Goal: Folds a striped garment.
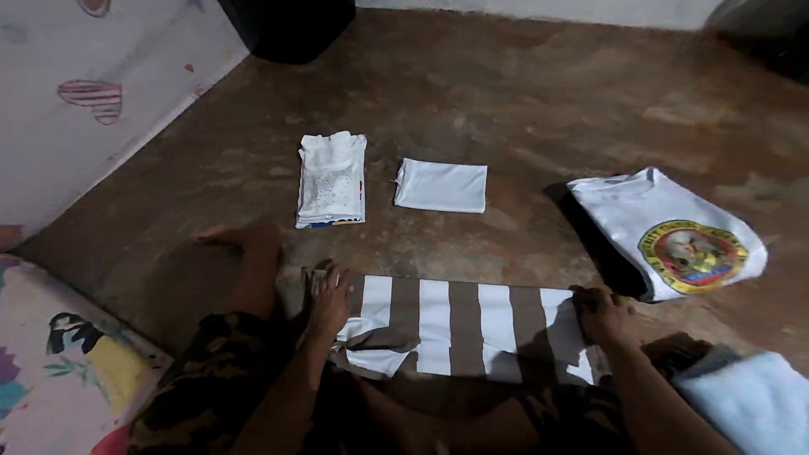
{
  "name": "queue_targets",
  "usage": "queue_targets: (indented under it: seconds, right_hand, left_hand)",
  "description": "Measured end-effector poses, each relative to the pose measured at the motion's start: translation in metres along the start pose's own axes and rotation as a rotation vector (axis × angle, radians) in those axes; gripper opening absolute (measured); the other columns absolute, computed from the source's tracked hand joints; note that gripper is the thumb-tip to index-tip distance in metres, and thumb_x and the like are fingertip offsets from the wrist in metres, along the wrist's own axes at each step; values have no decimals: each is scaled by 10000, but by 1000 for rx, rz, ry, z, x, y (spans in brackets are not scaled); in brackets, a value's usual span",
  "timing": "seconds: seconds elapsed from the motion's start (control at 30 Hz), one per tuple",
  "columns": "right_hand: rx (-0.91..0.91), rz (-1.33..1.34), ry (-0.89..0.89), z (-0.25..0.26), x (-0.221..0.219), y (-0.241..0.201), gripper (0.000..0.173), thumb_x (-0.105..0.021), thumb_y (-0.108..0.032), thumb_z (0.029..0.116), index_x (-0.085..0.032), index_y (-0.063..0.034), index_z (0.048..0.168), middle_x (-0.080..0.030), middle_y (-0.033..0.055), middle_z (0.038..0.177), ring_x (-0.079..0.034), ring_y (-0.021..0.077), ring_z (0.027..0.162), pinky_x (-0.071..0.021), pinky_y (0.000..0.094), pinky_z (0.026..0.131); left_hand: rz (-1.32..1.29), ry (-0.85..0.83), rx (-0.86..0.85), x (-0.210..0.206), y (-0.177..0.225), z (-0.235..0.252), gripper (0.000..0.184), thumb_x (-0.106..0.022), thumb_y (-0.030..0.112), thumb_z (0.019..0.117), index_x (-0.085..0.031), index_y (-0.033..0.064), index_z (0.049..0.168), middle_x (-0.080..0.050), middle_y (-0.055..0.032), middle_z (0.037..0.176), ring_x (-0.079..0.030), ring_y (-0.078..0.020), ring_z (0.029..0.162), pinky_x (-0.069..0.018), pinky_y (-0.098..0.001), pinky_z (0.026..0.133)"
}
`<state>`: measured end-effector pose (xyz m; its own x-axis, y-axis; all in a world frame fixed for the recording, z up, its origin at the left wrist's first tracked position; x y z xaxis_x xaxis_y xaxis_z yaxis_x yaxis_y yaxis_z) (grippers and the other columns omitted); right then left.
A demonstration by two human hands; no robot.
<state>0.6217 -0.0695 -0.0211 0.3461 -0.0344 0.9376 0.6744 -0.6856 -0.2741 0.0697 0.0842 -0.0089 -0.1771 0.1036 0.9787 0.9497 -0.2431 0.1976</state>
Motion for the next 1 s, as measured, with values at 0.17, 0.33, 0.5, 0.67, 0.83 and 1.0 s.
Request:
queue_targets:
  seconds: [0.17, 0.33, 0.5, 0.67, 0.83, 1.0]
  right_hand:
    - [3, 31, 87, -10, 17, -14, 409, -588, -199, 1020, -576, -30, 1392, -460, 320, 1476, -435, 544, 1360, -418, 695, 1037]
    - [-125, 137, 54, -10, 19, -4, 539, -625, -305, 1007, -507, -27, 1453, -444, 329, 1489, -515, 517, 1303, -458, 661, 1017]
    - [-134, 179, -182, -5, 9, 1, 633, -735, -324, 950, -500, 11, 1432, -573, 322, 1357, -559, 496, 1263, -438, 654, 1047]
    - [-28, 224, 98, 0, 25, -16, 433, -685, -260, 977, -610, -29, 1335, -622, 274, 1301, -584, 466, 1230, -450, 657, 1026]
    - [-17, 225, 161, -7, 32, -26, 522, -688, -268, 957, -563, -45, 1413, -522, 270, 1439, -492, 486, 1326, -410, 650, 1073]
    - [55, 773, -504, -16, -11, -49, 379, -497, -286, 1095, -548, -12, 1352, -686, 136, 1043, -685, 182, 841, -582, 357, 788]
  left_hand:
    - [52, -236, -60, -41, -5, -7, 614, -222, 500, 1096, -147, 277, 1663, -46, 11, 1738, 5, -257, 1600, 2, -649, 1240]
    - [61, -220, -65, -43, -8, -6, 645, -253, 533, 1083, -155, 268, 1664, -55, -9, 1738, -13, -275, 1600, -13, -651, 1237]
    - [38, -165, -102, -42, -10, -4, 679, -312, 558, 1067, -225, 227, 1653, -115, -40, 1732, -70, -307, 1595, -48, -680, 1223]
    - [60, -158, -40, -29, -4, 16, 641, -348, 493, 1089, -219, 222, 1654, -118, -74, 1729, -84, -368, 1586, -67, -715, 1202]
    - [1, -110, -120, -11, 82, 23, 584, -454, 285, 1083, -318, 66, 1607, -186, -196, 1695, -107, -416, 1574, -57, -670, 1230]
    - [-86, -209, -383, -53, 171, -20, 555, -427, 334, 1081, -339, 226, 1619, -226, -34, 1708, -145, -336, 1582, -79, -675, 1224]
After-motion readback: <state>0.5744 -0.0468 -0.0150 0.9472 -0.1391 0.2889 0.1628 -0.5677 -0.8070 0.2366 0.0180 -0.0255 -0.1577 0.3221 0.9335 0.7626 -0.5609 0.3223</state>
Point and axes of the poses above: each hand's wrist, its own z-axis towards the middle knuckle, its own x-axis out of the back of the hand, y = z × x, the point moved 5 cm from there along z, towards the middle knuckle
